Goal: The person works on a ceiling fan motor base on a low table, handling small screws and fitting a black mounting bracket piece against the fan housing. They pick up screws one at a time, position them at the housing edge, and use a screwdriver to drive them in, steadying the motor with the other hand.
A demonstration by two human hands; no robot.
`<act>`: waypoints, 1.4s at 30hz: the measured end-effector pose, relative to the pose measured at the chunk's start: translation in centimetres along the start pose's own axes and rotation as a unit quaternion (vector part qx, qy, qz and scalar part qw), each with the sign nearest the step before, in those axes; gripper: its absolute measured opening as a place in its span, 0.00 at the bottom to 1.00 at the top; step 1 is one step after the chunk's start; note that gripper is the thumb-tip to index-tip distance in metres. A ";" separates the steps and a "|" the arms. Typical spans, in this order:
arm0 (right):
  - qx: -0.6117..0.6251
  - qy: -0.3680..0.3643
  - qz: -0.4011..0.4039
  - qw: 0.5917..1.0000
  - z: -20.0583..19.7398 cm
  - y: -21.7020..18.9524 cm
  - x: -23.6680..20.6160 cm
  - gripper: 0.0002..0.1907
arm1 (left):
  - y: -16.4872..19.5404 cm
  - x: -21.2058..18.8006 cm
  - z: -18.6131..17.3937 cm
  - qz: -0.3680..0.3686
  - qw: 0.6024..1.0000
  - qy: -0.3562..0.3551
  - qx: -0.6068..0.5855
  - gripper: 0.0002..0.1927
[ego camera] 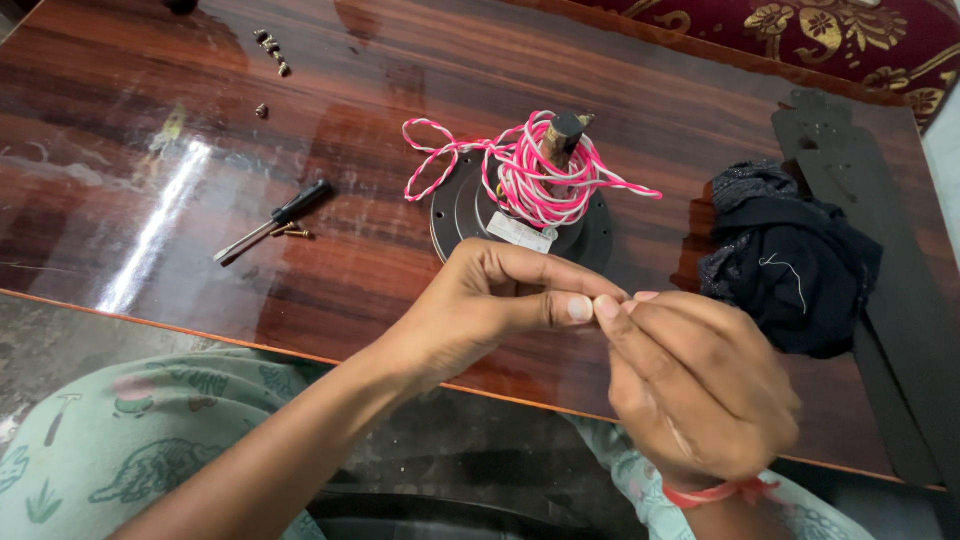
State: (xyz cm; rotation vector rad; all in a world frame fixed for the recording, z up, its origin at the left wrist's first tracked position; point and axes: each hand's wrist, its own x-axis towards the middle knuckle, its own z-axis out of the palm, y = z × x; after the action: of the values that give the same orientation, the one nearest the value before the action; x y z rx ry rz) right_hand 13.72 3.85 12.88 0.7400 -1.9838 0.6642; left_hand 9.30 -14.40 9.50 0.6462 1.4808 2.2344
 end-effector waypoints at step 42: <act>0.052 -0.020 0.040 0.998 -0.6 -1.5 1.0 0.09 | 2.5 -1.3 -0.1 0.045 0.996 0.022 0.079 0.07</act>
State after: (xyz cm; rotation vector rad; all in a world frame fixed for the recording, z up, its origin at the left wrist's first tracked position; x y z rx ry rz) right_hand 14.68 3.06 14.30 0.7439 -2.0363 0.8104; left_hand 10.19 -16.13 11.56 0.7291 1.6947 2.2262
